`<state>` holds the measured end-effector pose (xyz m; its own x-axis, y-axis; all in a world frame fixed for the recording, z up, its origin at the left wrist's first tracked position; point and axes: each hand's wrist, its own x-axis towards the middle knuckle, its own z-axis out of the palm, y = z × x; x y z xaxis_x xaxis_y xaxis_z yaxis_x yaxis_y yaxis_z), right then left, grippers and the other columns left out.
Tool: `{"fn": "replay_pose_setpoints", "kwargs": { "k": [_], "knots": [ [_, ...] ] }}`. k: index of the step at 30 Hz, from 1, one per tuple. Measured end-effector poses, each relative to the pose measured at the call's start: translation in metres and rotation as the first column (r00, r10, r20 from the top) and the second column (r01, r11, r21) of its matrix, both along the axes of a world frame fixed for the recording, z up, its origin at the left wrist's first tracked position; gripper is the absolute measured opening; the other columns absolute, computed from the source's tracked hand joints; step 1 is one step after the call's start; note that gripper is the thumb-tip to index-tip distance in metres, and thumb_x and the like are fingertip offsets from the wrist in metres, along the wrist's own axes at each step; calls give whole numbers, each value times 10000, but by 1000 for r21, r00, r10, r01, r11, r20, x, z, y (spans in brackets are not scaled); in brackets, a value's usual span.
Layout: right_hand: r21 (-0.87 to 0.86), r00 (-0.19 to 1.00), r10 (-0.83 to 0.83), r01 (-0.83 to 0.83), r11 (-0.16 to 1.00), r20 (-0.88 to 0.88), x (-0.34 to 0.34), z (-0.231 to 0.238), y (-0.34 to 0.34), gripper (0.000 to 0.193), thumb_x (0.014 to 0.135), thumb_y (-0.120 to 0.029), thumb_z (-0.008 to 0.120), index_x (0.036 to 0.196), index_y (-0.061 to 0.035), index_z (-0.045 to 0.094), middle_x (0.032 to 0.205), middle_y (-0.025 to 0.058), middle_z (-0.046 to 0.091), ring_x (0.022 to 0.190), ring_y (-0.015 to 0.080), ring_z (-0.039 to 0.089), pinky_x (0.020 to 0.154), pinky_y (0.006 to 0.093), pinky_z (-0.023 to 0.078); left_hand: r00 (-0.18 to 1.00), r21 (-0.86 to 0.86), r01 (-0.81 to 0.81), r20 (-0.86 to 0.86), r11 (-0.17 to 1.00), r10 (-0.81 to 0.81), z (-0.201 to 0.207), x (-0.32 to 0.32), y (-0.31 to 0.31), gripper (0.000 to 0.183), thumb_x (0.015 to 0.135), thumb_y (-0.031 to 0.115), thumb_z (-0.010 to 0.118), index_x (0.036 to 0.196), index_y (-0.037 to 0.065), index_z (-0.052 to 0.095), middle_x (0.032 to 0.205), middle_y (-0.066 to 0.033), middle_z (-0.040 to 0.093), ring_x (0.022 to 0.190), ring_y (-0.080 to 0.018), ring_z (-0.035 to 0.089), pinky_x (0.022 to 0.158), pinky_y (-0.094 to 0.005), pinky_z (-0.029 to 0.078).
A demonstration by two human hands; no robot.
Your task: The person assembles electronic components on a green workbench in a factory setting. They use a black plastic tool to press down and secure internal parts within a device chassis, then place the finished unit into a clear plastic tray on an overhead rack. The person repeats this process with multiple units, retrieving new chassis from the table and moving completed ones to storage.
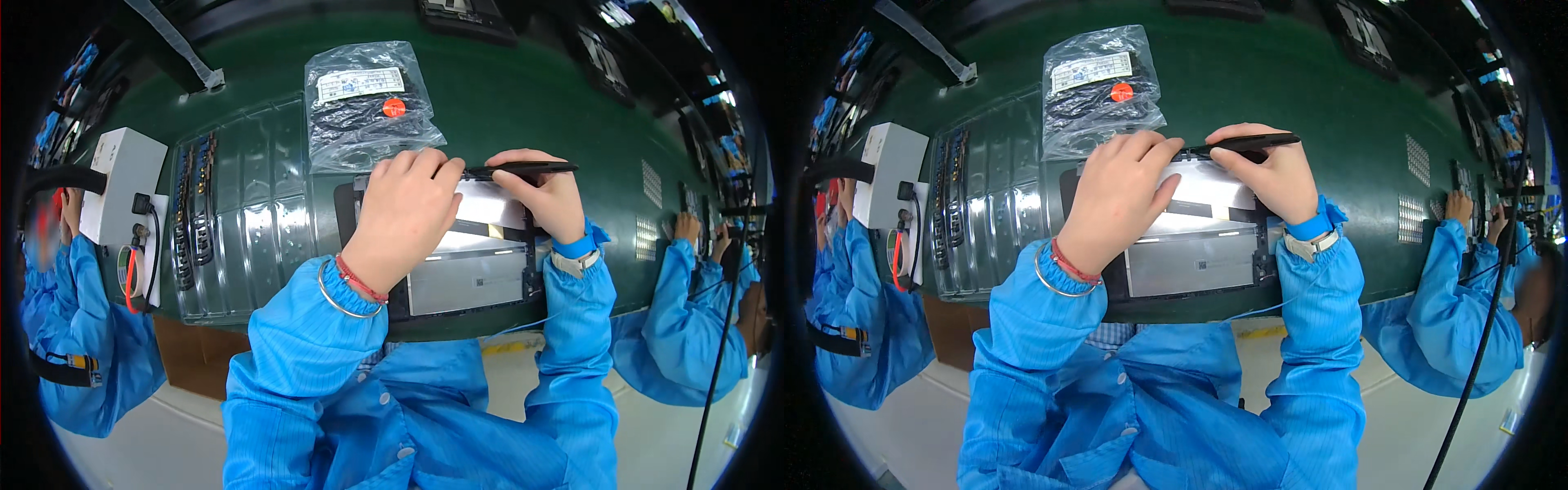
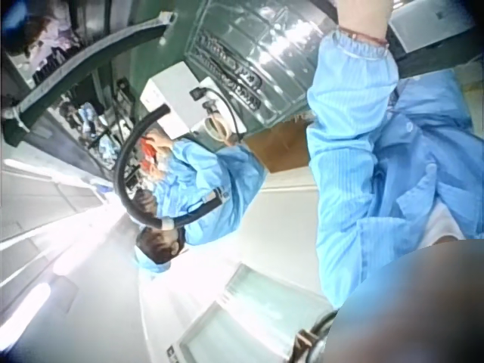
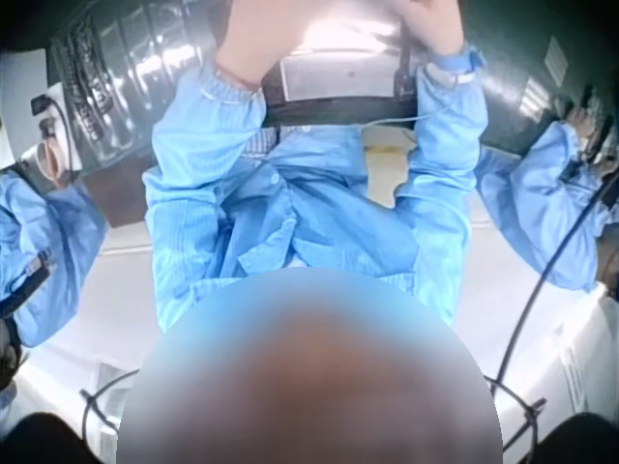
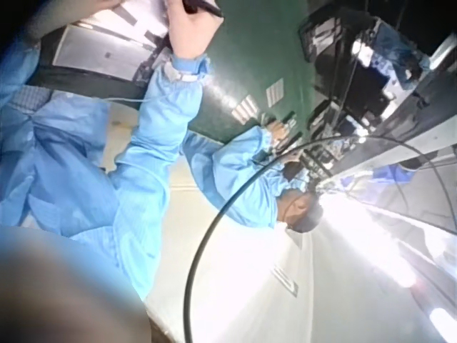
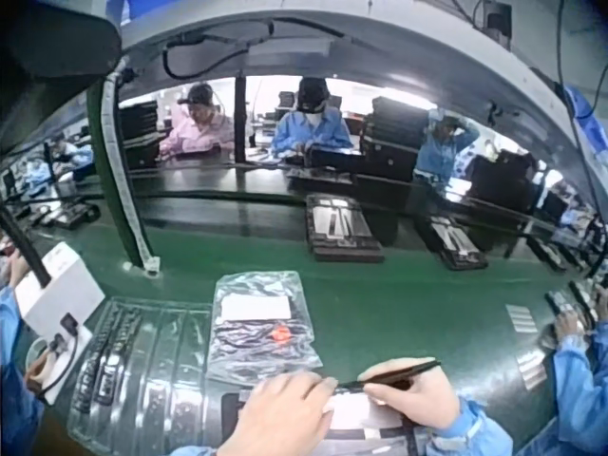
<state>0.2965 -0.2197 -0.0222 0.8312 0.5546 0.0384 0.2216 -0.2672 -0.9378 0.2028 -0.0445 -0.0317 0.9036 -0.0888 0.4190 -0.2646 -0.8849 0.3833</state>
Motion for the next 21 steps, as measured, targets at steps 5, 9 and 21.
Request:
{"fn": "replay_pose_setpoints", "kwargs": {
  "k": [5, 9, 21],
  "knots": [
    [-14, 998, -2, 3, 1000, 65, -3, 3, 1, 163, 744, -74, 637, 896, -16, 653, 827, 62, 635, 732, 121, 579, 651, 226, 468, 999, 71, 36, 30, 997, -38, -1, 0, -3, 370, 774, 218, 607, 1113, 80, 555, 999, -67, 546, 928, -243, 520, 821, -373, 402],
    [10, 999, -4, 3, 1000, 53, -2, 4, -2, 171, 747, -81, 635, 905, -17, 649, 838, 65, 631, 746, 125, 578, 656, 228, 467, 1000, 73, 27, 13, 997, -28, 1, -1, -2, 396, 788, 234, 592, 1140, 64, 525, 1018, -89, 559, 944, -252, 524, 829, -378, 397],
    [11, 999, -7, 6, 1000, 33, -4, -1, -2, 167, 757, -83, 622, 910, -22, 649, 832, 63, 628, 739, 126, 573, 650, 229, 460, 1000, 8, 18, -15, 1000, -18, 1, -3, 0, 419, 792, 190, 580, 1150, 2, 470, 984, -138, 586, 934, -278, 550, 825, -378, 401]
  ]
}}
